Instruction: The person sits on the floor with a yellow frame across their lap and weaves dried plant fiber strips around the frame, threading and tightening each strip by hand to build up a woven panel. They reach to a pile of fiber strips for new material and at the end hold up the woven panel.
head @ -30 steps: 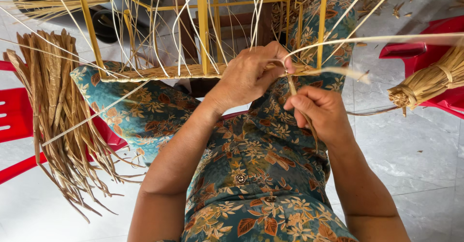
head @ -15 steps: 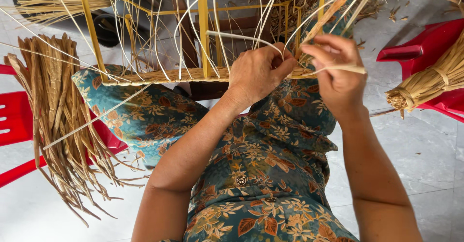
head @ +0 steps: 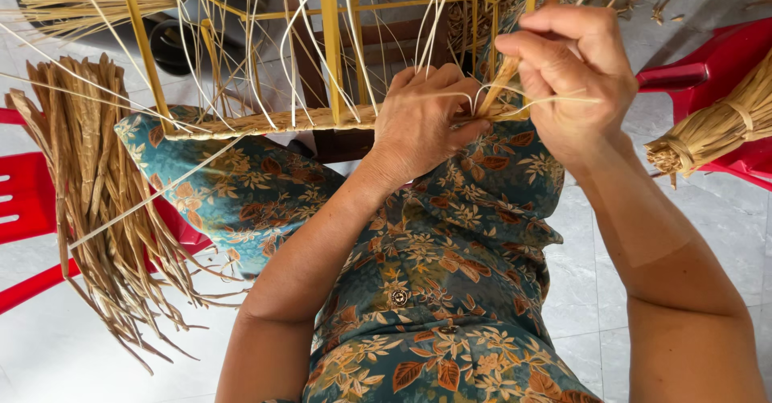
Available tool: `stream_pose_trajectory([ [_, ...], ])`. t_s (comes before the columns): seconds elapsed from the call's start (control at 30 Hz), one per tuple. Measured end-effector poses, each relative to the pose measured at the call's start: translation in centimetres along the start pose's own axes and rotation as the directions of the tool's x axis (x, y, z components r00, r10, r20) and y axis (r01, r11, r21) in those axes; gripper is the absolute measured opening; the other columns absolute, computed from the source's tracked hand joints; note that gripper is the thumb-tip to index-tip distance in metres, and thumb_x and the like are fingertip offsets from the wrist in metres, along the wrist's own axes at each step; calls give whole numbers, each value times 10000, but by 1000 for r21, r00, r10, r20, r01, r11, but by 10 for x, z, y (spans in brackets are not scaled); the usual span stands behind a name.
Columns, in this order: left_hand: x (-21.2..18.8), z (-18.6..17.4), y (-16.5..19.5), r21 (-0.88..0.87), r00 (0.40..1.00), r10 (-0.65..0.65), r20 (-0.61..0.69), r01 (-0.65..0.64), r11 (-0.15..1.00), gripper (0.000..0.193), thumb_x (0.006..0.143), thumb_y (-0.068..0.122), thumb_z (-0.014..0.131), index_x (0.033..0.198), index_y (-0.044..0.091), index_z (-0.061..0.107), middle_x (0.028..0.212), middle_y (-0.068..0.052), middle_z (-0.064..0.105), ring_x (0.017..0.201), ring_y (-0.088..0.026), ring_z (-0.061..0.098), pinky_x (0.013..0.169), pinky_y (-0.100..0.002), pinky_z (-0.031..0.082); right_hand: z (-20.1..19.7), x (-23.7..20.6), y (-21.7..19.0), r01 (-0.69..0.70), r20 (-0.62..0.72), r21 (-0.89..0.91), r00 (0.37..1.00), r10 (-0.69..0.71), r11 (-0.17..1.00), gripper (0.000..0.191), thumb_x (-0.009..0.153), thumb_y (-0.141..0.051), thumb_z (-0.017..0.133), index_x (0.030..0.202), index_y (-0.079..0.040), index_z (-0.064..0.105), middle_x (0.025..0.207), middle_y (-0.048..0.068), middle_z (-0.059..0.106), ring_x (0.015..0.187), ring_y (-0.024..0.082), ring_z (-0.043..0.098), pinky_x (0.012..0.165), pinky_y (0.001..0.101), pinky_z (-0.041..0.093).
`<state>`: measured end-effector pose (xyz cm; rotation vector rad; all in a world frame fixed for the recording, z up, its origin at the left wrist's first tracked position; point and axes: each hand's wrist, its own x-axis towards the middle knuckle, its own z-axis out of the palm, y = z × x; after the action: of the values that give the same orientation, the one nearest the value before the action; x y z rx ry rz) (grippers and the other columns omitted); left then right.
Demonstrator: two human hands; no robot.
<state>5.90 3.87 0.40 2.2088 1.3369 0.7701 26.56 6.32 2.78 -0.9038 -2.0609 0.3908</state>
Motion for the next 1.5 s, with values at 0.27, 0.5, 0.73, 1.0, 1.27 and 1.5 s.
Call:
stream_pose_trajectory([
  [0.27,-7,3,3,151,991,108,-74,-96,984,263,784,285,856,972,179,705,938,-4,578,953,-205,610,1043,-486,411,-9,6,18,-678,410,469,735,541,565,114,1101,-46,623,1131,30,703,970,85,742,792,90,721,700,218,605],
  [0.5,-9,10,8,198,985,110,-131,-83,977,255,827,268,840,1007,185,679,971,-3,569,997,-210,585,1041,-479,397,2,4,11,-745,398,219,658,639,630,100,1024,-64,695,1090,-10,747,823,32,711,606,62,591,491,213,444],
  [0.73,-8,8,7,97,988,74,-136,-61,993,328,802,230,832,1007,158,587,944,-18,545,975,-232,607,1002,-450,442,5,0,7,-522,318,-6,808,497,853,118,1020,-91,747,1126,-39,761,883,69,755,750,95,670,639,275,532],
  [1.0,-9,-4,1,-32,993,104,-61,-106,994,321,772,99,793,1025,143,600,962,-33,559,961,-252,625,887,-408,488,8,-2,-3,-438,269,-147,845,462,887,107,1035,-125,755,1110,-50,768,901,123,753,749,208,738,643,312,542],
  [1.27,-7,-1,-5,-141,992,92,-86,-103,985,167,909,193,806,1011,135,687,972,-2,632,916,-203,645,832,-378,530,-5,-1,-1,-281,424,-94,857,294,955,171,977,-118,752,1121,-25,764,960,128,734,808,235,701,660,346,531],
  [1.5,-5,4,-2,-84,998,2,-66,-8,996,119,928,287,762,919,169,749,883,19,639,825,-181,639,795,-393,524,-31,-26,-27,-653,151,91,755,638,752,183,1060,-167,656,1130,-24,746,937,89,741,720,103,656,605,252,525],
])
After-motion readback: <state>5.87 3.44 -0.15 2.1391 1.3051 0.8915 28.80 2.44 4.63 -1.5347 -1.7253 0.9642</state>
